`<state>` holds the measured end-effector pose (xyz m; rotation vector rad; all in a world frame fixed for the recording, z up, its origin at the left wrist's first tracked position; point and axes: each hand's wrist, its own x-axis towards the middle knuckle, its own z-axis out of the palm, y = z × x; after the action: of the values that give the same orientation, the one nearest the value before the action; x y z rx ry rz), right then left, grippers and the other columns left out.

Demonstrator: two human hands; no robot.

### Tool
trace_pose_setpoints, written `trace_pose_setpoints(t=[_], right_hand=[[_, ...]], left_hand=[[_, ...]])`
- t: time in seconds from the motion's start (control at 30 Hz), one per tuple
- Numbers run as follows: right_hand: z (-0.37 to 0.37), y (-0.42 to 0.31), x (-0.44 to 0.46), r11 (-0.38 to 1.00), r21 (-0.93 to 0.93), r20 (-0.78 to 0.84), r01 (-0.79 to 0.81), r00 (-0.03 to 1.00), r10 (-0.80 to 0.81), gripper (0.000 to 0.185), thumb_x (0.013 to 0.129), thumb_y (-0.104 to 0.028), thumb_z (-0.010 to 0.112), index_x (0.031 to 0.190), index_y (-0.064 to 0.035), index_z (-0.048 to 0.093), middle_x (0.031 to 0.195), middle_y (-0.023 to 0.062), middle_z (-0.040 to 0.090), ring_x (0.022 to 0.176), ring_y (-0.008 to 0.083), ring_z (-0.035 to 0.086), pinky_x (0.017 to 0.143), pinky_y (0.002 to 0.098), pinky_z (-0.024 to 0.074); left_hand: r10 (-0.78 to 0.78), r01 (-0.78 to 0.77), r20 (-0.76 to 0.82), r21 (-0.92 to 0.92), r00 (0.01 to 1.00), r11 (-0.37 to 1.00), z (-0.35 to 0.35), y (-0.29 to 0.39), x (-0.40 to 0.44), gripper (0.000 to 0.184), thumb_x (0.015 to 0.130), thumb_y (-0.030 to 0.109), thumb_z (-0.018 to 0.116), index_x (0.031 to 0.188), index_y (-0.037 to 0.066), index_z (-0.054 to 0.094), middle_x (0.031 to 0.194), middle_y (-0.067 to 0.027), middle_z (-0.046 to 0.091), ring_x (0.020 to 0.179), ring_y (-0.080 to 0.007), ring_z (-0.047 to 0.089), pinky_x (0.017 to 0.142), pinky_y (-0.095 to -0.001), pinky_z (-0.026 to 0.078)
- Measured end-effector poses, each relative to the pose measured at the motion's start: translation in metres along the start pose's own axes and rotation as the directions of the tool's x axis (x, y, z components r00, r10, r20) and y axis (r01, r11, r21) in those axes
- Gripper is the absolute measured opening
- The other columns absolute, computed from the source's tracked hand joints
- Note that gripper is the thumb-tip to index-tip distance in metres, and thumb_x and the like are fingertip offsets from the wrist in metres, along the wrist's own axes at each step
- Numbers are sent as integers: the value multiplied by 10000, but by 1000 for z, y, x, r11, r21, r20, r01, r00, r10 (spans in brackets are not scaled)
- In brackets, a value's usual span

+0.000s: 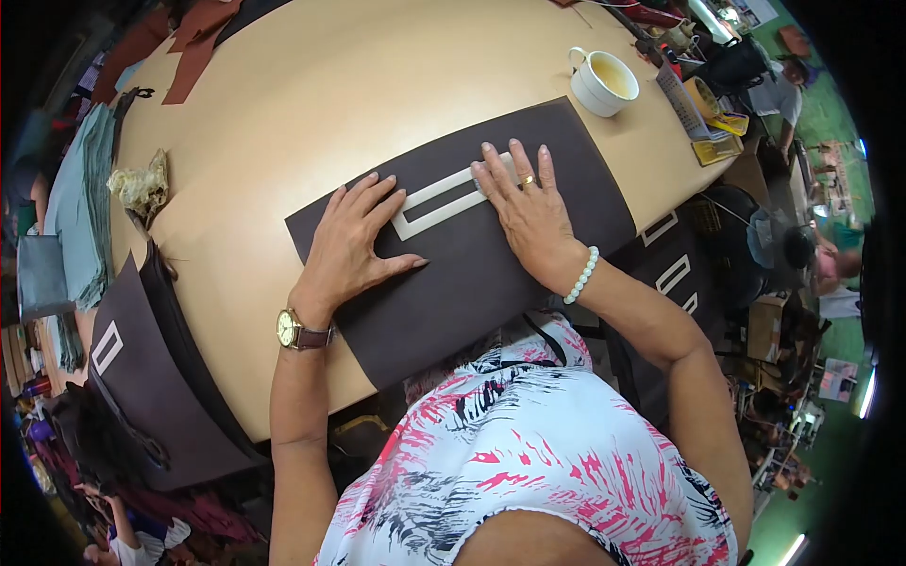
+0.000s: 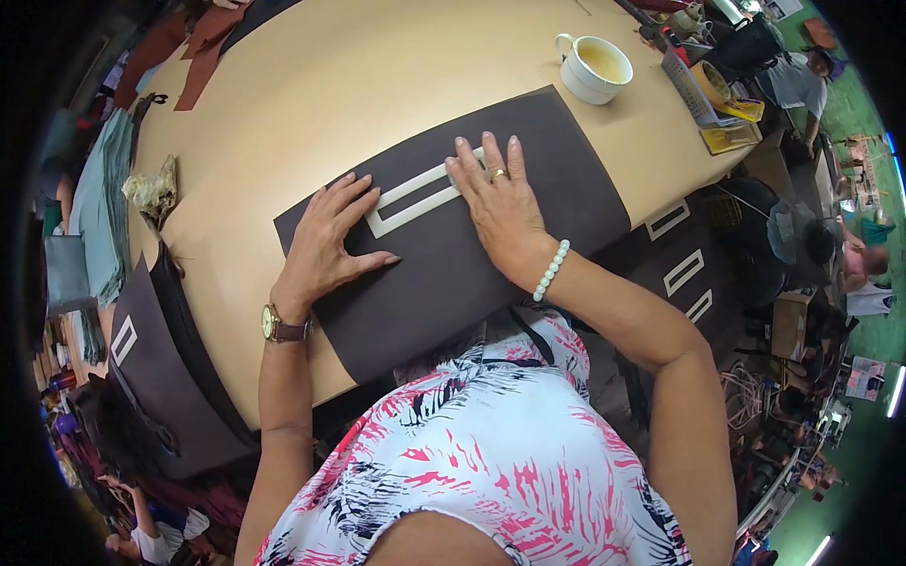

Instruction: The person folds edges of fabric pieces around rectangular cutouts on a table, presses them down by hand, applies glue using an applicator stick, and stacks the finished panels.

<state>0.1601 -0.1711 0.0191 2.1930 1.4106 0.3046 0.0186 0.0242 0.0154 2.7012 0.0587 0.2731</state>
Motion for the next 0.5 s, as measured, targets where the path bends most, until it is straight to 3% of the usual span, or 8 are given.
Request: trace_pose_setpoints(t=[0.17, 0.5], right_hand=[[-9, -20, 4, 999, 42, -38, 31, 999, -29, 603, 874, -263, 450, 1422, -96, 260, 1472, 114, 208, 1341, 355, 213, 1087, 540, 102], [-32, -55, 13, 992, 50, -104, 112, 989, -107, 641, 874, -349, 450, 1430, -100, 248, 1467, 119, 224, 1346, 359, 200, 1090, 546, 74]], left_hand=[[-10, 9, -36, -30, 999, 1000, 2, 0, 0, 959, 595, 465, 773, 1363, 71, 354, 1297, -143, 477, 1236, -303, 414, 1033, -480, 308], [-61, 59, -10, -162, 998, 985, -1, -1, -2, 1272, 467, 449, 845, 1435, 40, 129, 1326, -182, 441, 1265, -320, 382, 1061, -479, 266]])
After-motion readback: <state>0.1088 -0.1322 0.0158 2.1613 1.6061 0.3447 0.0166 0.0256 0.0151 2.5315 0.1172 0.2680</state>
